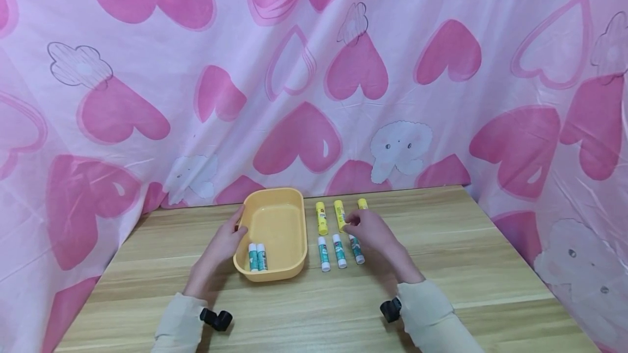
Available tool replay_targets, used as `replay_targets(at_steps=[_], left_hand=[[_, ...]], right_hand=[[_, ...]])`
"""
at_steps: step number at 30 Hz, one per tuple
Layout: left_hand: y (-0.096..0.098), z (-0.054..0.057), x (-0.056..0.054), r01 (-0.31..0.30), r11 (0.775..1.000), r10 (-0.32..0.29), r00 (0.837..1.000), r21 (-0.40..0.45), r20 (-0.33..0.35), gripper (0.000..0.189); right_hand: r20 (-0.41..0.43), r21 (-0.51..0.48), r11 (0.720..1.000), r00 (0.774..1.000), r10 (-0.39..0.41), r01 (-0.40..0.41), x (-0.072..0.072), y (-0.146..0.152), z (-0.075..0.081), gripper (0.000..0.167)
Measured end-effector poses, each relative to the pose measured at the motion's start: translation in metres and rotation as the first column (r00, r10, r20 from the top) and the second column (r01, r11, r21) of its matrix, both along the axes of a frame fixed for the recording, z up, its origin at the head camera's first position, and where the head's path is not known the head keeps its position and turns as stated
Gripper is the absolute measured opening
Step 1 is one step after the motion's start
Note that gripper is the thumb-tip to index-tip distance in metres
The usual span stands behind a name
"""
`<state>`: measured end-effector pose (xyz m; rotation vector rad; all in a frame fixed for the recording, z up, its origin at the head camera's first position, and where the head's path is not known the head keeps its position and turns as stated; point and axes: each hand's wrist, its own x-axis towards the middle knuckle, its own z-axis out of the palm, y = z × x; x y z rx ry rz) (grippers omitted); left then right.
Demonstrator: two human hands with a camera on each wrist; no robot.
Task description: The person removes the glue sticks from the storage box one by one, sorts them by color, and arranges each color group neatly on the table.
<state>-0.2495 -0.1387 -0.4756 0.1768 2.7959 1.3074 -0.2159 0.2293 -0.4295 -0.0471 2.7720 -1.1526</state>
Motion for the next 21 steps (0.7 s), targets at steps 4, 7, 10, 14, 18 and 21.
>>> replay_targets(at_steps=[4, 7, 10, 14, 18, 21], left_hand=[[0.0, 0.001, 0.001, 0.005, 1.0, -0.005, 1.0, 0.006, 0.005, 0.065], [0.0, 0.001, 0.0, 0.01, 1.0, -0.01, 1.0, 0.005, 0.003, 0.065], [0.0, 0.001, 0.001, 0.01, 1.0, -0.01, 1.0, 0.008, 0.003, 0.064], [0.001, 0.001, 0.001, 0.01, 1.0, -0.01, 1.0, 0.008, 0.005, 0.064], [0.001, 0.001, 0.001, 0.003, 1.0, -0.003, 1.0, 0.008, 0.01, 0.064], [0.001, 0.002, 0.001, 0.0, 1.0, -0.001, 1.0, 0.009, 0.006, 0.064]], right_hand=[[-0.021, -0.002, 1.0, 0.999, 0.024, -0.024, -0.001, -0.005, 0.006, 0.023], [-0.027, -0.002, 1.0, 0.999, 0.03, -0.03, -0.001, -0.009, 0.009, 0.022], [-0.03, -0.004, 0.999, 0.999, 0.035, -0.035, 0.0, -0.014, 0.014, 0.025], [-0.029, 0.007, 0.999, 0.999, 0.035, -0.035, 0.001, -0.023, 0.022, 0.025], [-0.048, 0.016, 0.999, 0.998, 0.049, -0.049, 0.0, -0.031, 0.027, 0.024], [-0.049, -0.009, 0.998, 0.996, 0.068, -0.069, -0.001, -0.037, 0.03, 0.024]])
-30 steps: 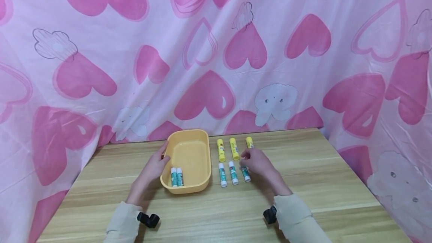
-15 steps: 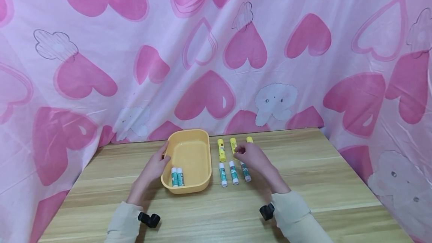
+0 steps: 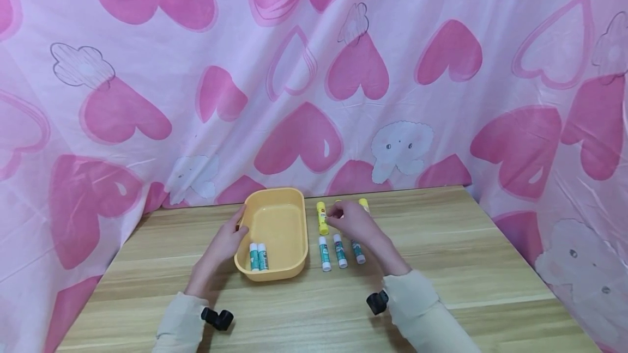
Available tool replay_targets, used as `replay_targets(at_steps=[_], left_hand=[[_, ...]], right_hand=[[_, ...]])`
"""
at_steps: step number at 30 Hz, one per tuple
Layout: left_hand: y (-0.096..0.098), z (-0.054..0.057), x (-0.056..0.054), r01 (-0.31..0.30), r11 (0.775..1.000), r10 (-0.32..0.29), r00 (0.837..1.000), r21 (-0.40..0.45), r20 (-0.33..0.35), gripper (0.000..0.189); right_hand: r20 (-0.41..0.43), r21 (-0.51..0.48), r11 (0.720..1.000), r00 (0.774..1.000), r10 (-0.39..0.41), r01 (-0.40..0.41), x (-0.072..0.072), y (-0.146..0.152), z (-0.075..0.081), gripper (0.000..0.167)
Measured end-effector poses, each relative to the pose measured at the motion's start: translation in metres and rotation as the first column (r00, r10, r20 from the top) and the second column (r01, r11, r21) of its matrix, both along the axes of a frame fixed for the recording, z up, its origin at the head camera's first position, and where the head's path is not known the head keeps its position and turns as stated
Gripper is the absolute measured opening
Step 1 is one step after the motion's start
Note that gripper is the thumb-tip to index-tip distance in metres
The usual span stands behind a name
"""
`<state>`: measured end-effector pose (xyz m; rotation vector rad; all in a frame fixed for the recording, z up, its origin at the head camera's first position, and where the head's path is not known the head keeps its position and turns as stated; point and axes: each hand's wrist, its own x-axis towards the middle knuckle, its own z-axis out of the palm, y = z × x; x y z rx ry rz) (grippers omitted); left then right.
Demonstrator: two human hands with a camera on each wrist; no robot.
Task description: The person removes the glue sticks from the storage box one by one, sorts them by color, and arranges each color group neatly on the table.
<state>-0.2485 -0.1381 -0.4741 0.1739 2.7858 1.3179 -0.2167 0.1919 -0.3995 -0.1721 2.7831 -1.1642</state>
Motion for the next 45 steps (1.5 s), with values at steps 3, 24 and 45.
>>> replay_targets(at_steps=[3, 24, 45], left_hand=[[0.0, -0.001, -0.001, 0.003, 1.0, -0.003, 1.0, 0.003, -0.014, 0.064], [-0.002, -0.003, -0.001, 0.022, 1.0, -0.022, 0.999, -0.006, -0.037, 0.064], [-0.003, -0.002, -0.001, 0.034, 0.999, -0.034, 0.999, 0.002, -0.038, 0.064]], right_hand=[[0.007, -0.038, 0.999, 1.0, 0.021, -0.021, -0.002, -0.006, 0.001, 0.021], [-0.043, -0.035, 0.993, 0.993, 0.112, -0.113, -0.008, -0.05, 0.015, 0.016], [0.019, 0.033, 0.961, 0.961, 0.275, -0.276, -0.025, -0.101, 0.023, 0.017]])
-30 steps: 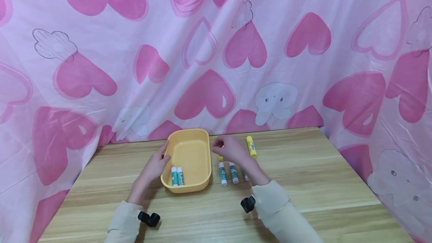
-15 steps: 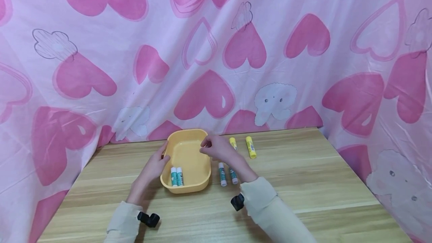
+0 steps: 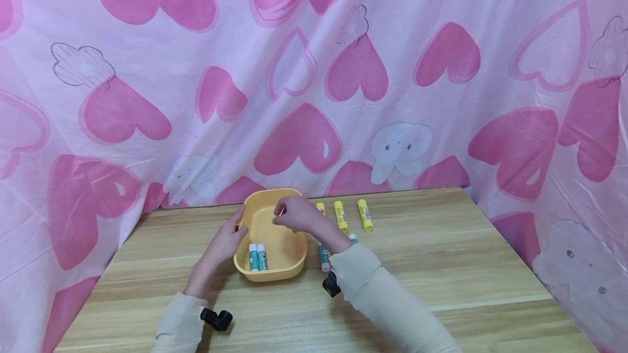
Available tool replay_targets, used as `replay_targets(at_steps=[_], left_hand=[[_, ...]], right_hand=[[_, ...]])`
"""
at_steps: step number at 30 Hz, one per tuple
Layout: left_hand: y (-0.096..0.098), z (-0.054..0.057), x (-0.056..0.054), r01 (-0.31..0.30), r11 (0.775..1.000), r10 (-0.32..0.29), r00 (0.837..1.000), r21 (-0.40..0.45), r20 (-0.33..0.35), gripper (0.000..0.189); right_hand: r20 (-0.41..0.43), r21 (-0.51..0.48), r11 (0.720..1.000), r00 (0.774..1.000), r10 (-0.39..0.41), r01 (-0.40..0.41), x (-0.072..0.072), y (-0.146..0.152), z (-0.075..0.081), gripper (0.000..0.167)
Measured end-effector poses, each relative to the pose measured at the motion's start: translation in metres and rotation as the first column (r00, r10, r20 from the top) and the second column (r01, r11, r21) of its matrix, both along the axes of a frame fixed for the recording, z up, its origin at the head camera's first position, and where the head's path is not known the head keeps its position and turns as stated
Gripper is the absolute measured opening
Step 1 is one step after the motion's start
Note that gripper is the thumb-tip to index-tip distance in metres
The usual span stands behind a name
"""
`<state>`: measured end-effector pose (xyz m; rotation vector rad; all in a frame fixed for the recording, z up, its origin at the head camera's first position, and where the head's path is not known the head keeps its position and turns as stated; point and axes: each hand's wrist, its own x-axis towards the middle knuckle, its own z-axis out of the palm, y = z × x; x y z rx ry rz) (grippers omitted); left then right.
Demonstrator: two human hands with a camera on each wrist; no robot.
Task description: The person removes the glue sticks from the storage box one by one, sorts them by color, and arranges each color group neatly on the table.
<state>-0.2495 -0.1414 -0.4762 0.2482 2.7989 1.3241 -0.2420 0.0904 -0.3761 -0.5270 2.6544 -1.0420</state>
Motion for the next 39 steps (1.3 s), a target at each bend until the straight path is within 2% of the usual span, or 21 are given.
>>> replay_targets(at_steps=[5, 10, 17, 26, 32, 39], left_hand=[[0.0, 0.001, 0.001, -0.006, 1.0, 0.006, 1.0, -0.005, 0.008, 0.064], [0.0, 0.002, 0.002, -0.006, 1.0, 0.006, 1.0, -0.01, -0.007, 0.064], [-0.001, 0.001, 0.003, -0.009, 1.0, 0.008, 0.999, -0.02, -0.034, 0.064], [-0.002, -0.001, 0.003, -0.014, 1.0, 0.013, 0.999, -0.02, -0.046, 0.065], [-0.001, -0.001, 0.003, -0.014, 1.0, 0.013, 0.999, -0.026, -0.04, 0.064], [0.0, 0.001, 0.003, -0.014, 1.0, 0.014, 0.999, -0.006, -0.047, 0.064]], right_hand=[[0.065, 0.017, 0.998, 0.996, 0.06, -0.061, -0.01, -0.015, -0.004, 0.02], [0.162, 0.03, 0.992, 0.98, 0.118, -0.124, -0.021, -0.029, -0.011, 0.02], [0.306, 0.022, 0.983, 0.937, 0.166, -0.181, -0.028, -0.041, -0.023, 0.02], [0.436, 0.039, 0.971, 0.879, 0.194, -0.234, -0.032, -0.051, -0.029, 0.014], [0.483, 0.057, 0.957, 0.847, 0.222, -0.283, -0.036, -0.054, -0.032, 0.009], [0.487, 0.089, 0.949, 0.844, 0.222, -0.301, -0.036, -0.057, -0.036, 0.011]])
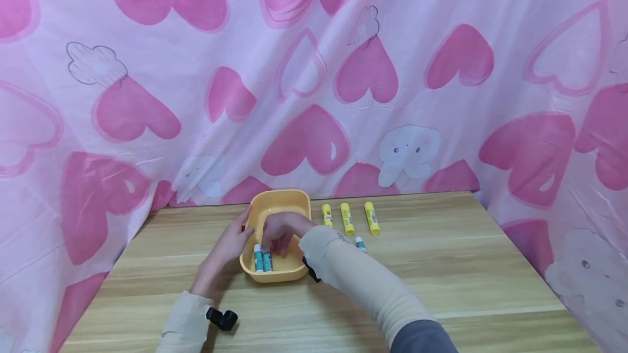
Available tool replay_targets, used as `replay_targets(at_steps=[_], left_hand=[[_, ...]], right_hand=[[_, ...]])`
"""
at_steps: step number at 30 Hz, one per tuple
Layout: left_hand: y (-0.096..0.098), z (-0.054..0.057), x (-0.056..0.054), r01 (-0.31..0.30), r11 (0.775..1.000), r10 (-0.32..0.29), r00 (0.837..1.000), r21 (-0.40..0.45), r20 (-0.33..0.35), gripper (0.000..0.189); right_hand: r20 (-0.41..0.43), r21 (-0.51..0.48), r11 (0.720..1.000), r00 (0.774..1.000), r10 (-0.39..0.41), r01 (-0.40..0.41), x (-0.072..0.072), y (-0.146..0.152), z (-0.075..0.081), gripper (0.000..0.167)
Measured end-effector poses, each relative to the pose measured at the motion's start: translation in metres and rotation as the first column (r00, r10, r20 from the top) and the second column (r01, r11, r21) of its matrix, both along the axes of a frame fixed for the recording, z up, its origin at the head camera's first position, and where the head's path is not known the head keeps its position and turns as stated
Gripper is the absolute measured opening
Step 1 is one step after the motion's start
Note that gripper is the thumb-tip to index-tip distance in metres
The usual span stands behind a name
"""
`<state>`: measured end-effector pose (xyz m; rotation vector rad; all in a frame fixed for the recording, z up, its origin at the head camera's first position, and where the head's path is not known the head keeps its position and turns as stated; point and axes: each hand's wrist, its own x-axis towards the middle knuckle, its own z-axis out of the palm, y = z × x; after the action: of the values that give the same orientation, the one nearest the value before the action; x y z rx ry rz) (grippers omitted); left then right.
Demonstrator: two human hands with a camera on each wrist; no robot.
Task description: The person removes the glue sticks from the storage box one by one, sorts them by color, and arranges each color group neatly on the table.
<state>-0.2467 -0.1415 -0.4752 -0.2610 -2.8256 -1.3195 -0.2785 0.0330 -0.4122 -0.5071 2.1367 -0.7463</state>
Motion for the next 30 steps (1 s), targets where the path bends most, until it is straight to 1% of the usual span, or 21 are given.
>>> replay_targets(at_steps=[6, 11, 14, 16, 19, 25, 30], left_hand=[[0.002, 0.0, 0.0, 0.008, 1.0, -0.008, 1.0, -0.006, -0.013, 0.065], [0.002, 0.0, 0.0, 0.005, 1.0, -0.005, 1.0, -0.006, -0.01, 0.065], [0.002, 0.001, 0.0, 0.003, 1.0, -0.003, 1.0, -0.008, -0.009, 0.065], [0.001, 0.001, 0.0, 0.004, 1.0, -0.004, 1.0, -0.006, -0.009, 0.065], [0.001, 0.0, 0.0, 0.006, 1.0, -0.006, 1.0, -0.01, -0.01, 0.065], [0.001, 0.0, -0.001, 0.005, 1.0, -0.005, 1.0, -0.011, -0.021, 0.065], [0.0, 0.0, -0.001, 0.008, 1.0, -0.008, 1.0, -0.006, -0.016, 0.064]], right_hand=[[0.022, 0.03, 0.999, 0.999, 0.035, -0.035, 0.001, -0.002, -0.004, 0.008], [0.036, 0.058, 0.996, 0.997, 0.063, -0.065, 0.001, -0.003, -0.002, 0.008], [0.025, 0.075, 0.994, 0.996, 0.083, -0.085, 0.003, -0.003, -0.001, 0.009], [0.009, 0.075, 0.993, 0.996, 0.094, -0.094, 0.004, -0.003, 0.0, 0.008], [-0.039, 0.064, 0.992, 0.993, 0.108, -0.105, 0.004, -0.003, 0.0, 0.008], [-0.132, 0.014, 0.995, 0.986, 0.1, -0.099, 0.003, 0.0, 0.004, 0.006], [-0.149, -0.045, 0.996, 0.986, 0.069, -0.076, -0.001, 0.007, 0.006, 0.007]])
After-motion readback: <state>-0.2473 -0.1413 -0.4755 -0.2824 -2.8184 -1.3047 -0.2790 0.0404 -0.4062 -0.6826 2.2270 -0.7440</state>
